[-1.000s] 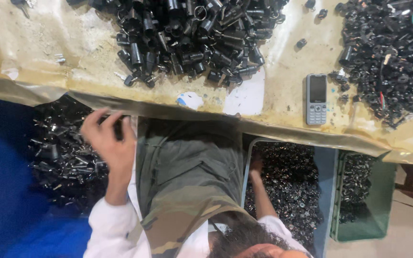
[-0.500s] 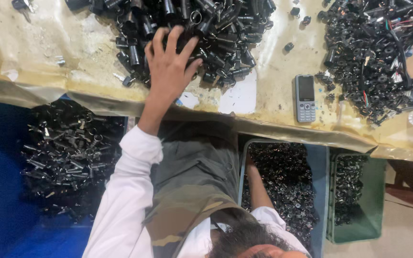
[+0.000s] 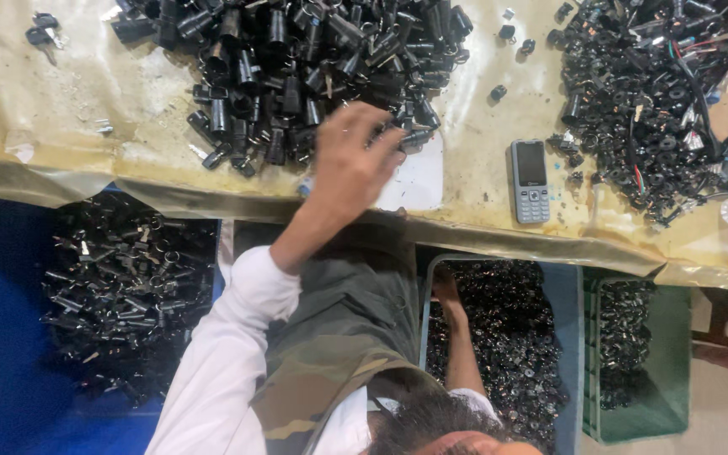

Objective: The person sits at a workbench covered with piles of black cylindrical plastic components and repeatedly picks up individual parts, turns and looks at them in both hands, then places them into a bin below the table or back onto the pile. A mobile phone rests on the table beside the parts.

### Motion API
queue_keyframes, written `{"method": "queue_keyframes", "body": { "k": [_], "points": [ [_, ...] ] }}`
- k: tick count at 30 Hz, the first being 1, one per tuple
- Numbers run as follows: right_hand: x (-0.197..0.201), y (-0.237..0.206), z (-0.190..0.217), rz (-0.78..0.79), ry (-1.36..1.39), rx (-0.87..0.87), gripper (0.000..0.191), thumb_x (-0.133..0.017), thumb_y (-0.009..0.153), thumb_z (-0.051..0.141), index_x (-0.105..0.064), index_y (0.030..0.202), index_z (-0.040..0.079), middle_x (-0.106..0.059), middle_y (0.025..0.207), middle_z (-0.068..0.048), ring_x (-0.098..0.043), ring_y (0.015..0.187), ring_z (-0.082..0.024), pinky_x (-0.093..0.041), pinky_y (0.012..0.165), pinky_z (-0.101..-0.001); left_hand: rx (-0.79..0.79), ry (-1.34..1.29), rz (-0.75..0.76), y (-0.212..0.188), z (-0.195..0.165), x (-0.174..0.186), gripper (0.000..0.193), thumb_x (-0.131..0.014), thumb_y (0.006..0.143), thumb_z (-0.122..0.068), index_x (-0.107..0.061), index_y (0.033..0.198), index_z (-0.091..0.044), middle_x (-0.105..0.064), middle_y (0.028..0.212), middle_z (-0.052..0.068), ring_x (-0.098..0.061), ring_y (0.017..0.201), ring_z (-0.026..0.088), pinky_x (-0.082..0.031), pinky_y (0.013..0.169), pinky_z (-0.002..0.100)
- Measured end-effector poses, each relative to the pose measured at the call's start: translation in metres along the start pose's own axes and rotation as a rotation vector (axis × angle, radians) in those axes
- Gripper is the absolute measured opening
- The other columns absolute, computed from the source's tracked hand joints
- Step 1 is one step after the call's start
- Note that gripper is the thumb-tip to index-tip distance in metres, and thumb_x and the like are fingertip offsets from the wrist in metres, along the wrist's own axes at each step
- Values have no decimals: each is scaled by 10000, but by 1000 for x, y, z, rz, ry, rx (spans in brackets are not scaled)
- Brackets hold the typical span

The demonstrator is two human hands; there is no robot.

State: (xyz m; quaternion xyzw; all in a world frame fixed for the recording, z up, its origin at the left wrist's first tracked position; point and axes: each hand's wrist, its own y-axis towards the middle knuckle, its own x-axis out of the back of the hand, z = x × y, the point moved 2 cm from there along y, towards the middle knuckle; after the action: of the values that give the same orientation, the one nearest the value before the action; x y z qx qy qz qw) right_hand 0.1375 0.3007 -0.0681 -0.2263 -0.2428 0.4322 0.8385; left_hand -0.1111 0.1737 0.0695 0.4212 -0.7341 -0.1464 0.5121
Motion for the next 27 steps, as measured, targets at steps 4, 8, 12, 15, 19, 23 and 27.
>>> {"method": "queue_keyframes", "body": {
  "k": [4,8,12,15,19,23,27],
  "points": [
    [7,9,-13,-55,-6,-106,334,-494,949,228,-663,1223,139,-692,972,8,-665,826,-143,-591,646,-362,-266,13,54,21,-18,-48,408,-771,868,-217,-707,1246,-76,-542,1411,168,-418,1380,369,-329,1111,520],
    [14,14,-21,-99,339,-178,354,-538,990,275,-633,1294,123,-698,1110,3,-658,920,-157,-534,633,-335,-263,198,195,33,-11,-78,367,-721,829,-216,-718,1149,-35,-578,1373,146,-482,1302,347,-370,1086,489],
    [27,2,-30,-85,1108,82,434,-558,1004,137,-583,1421,17,-691,1277,-126,-685,1150,-263,-575,766,-285,-274,238,287,21,-1,-63,227,-705,894,-130,-728,1109,-60,-605,1383,105,-543,1230,296,-409,1113,417],
    [35,-9,-38,-204,1356,134,516,-565,969,91,-577,1470,-30,-706,1292,-209,-688,1100,-294,-585,712,-247,-216,64,359,13,11,-36,229,-720,853,-174,-741,1050,-60,-640,1272,106,-576,1100,309,-424,986,437],
    [41,-10,-44,-244,1284,36,518,-498,894,108,-555,1405,44,-688,1245,-116,-704,999,-229,-603,637,-237,-180,-74,346,15,23,-17,215,-707,950,-176,-739,1130,-62,-668,1251,67,-593,1052,286,-438,928,417],
    [46,-2,-32,62,1321,233,443,-533,1008,51,-591,1445,8,-691,1185,-142,-675,842,-175,-528,524,-184,-204,-28,362,20,23,-33,261,-675,935,-121,-731,1177,-43,-674,1231,76,-598,1021,286,-455,900,410],
    [56,1,-28,-177,1332,203,421,-531,924,24,-623,1334,13,-698,1204,-110,-710,923,-169,-506,512,-135,-232,-27,414,20,18,-57,349,-671,825,-44,-717,1170,-24,-660,1223,112,-593,1050,309,-475,887,419]
  ]
}}
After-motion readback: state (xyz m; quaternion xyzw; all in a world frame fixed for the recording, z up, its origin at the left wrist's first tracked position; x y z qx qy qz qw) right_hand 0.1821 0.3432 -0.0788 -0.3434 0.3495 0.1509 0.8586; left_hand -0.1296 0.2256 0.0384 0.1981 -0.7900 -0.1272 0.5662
